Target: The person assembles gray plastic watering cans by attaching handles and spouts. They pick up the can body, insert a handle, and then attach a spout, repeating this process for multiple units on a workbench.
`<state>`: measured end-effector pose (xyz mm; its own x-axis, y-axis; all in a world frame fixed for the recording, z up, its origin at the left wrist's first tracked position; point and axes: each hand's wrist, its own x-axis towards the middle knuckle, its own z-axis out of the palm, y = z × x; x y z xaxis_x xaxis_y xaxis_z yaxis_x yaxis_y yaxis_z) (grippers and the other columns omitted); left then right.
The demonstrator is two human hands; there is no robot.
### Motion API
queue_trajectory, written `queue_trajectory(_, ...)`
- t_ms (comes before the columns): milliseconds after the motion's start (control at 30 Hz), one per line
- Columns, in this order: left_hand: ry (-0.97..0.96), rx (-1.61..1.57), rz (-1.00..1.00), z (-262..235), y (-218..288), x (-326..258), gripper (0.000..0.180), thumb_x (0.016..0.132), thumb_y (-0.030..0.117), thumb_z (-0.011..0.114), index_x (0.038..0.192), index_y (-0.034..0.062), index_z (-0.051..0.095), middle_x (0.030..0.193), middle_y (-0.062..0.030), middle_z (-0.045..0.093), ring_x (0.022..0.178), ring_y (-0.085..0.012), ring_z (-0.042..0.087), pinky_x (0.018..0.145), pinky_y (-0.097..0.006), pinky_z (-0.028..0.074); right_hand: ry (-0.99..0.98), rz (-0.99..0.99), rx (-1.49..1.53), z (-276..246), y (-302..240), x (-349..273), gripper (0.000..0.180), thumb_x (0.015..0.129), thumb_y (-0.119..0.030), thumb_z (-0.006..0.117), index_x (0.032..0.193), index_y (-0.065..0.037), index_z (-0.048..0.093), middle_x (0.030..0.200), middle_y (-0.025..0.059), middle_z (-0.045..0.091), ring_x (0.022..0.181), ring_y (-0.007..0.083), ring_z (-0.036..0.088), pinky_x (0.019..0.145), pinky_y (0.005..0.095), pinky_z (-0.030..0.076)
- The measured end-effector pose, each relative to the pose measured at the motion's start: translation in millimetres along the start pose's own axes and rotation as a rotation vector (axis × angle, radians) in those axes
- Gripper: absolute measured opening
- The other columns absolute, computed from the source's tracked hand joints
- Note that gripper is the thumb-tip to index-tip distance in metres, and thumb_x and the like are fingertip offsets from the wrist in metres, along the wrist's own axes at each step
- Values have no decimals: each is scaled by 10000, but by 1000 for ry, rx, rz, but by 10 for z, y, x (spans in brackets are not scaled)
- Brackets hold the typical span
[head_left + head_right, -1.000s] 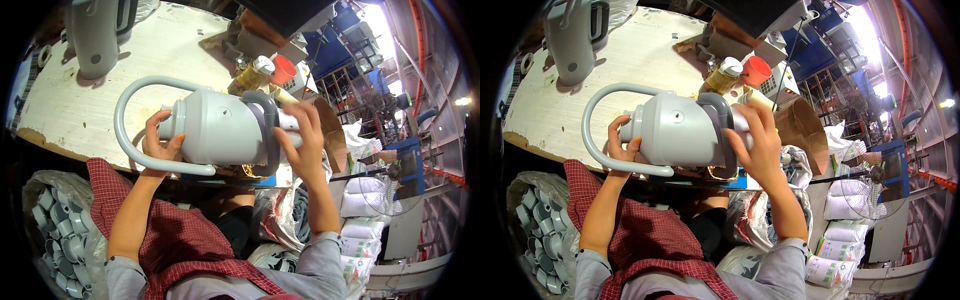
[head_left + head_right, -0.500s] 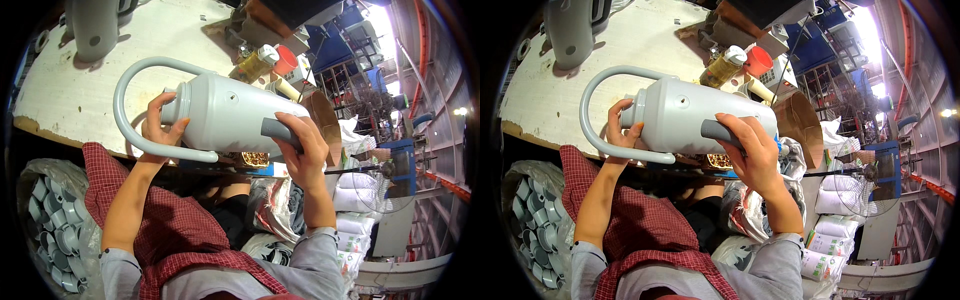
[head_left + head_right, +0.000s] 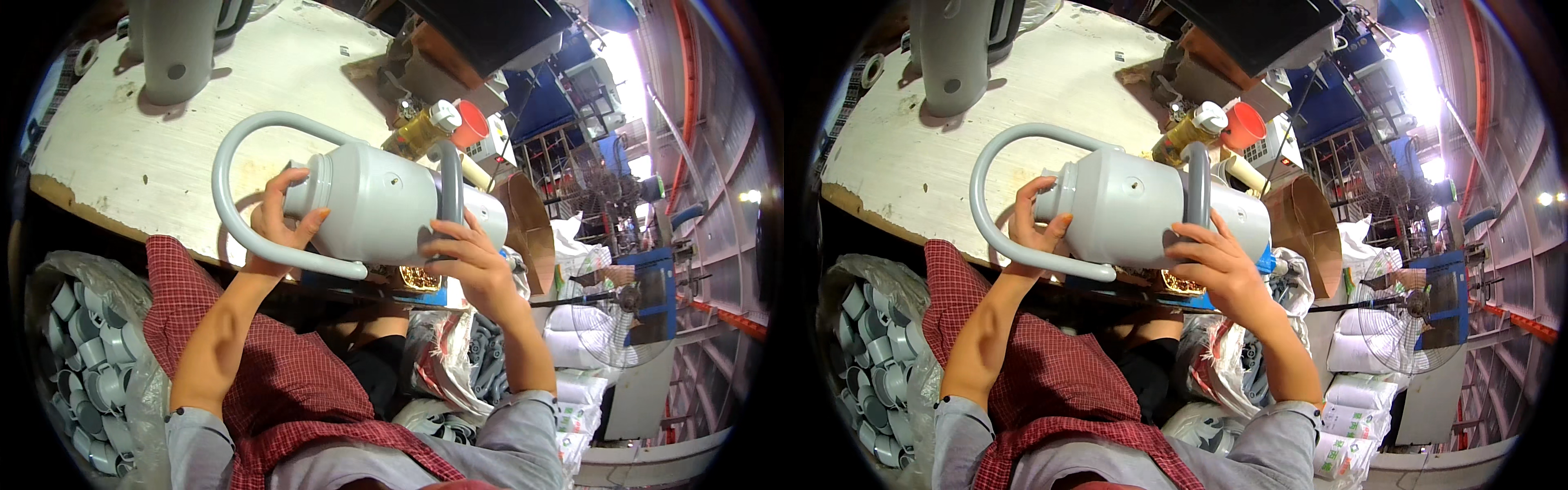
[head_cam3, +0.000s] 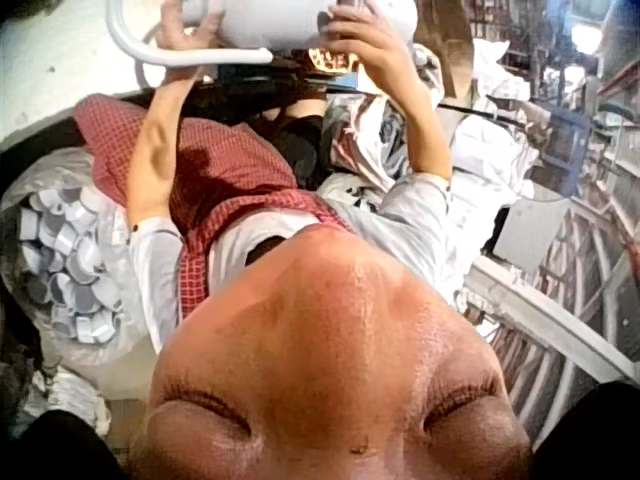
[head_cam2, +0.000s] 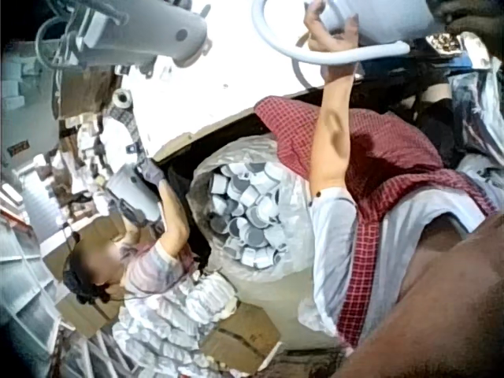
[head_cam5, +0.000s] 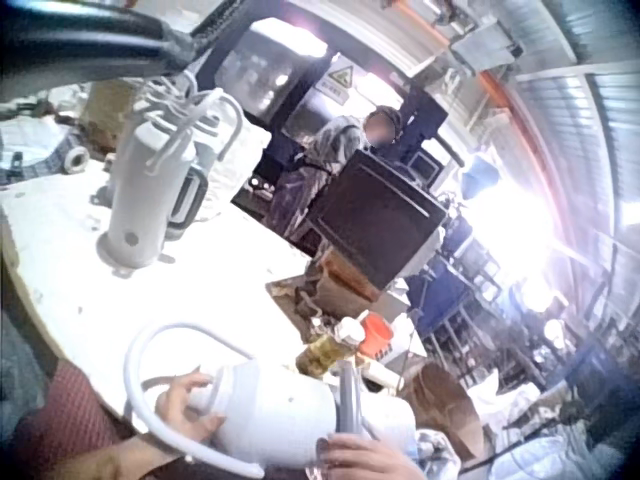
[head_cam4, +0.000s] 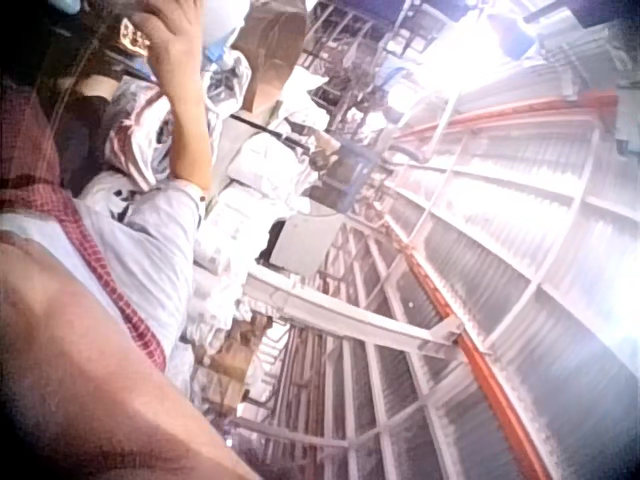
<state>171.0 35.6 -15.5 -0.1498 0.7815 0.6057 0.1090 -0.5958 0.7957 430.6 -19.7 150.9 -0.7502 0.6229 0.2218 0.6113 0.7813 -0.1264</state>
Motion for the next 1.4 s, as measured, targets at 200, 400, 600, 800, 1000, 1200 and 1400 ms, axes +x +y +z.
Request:
queue_trajectory(200,0,-29,-62,-32,0,-12,553,834,292,713,1253,46,450,1072,-204,611,892,-274,653,742,-329,533,269,556,-5,-28,244,552,555,832,-254,683,1306,-34,497,1171,187,540,998,301,613,821,360,498)
queue_trajectory(400,14,73,16,-2,-16,-6,563,820,289,721,1251,49,451,1049,-196,616,876,-274,654,733,-330,534,36,634,395,-284,366,913,378,857,-78,605,1229,-38,552,857,157,646,792,290,645,707,320,509)
queue_trajectory(600,6,60,27,-35,-50,3,568,819,312,716,1253,61,449,996,-191,629,830,-280,668,695,-340,546,101,133,-86,-315,215,861,340,780,-148,727,1103,-130,624,892,70,645,750,265,648,648,336,520)
queue_trajectory(800,-10,3,-41,-12,-2,-2,560,820,313,713,1255,81,447,964,-207,640,784,-300,675,668,-355,549,17,128,-143,-213,187,907,368,740,-143,737,1092,-160,632,878,54,637,731,261,638,627,344,517)
queue_trajectory(1000,-3,42,-22,-21,-9,7,560,829,300,708,1266,76,440,1029,-234,633,868,-337,667,753,-385,535,-9,126,-122,-187,199,933,380,753,-119,721,1115,-166,616,900,64,643,758,287,642,644,363,521)
queue_trajectory(1200,-9,8,-20,-45,45,1,588,808,296,735,1267,69,446,1039,-231,631,884,-333,667,749,-375,534,-71,175,-62,-214,197,971,385,762,-105,713,1128,-151,600,902,83,645,784,308,646,667,380,525)
queue_trajectory(1400,-45,10,-71,-82,80,29,580,804,292,741,1249,48,461,1030,-214,631,868,-318,667,724,-364,536,-97,155,-51,-217,243,989,383,759,-92,711,1121,-142,596,893,88,642,779,311,645,668,377,523)
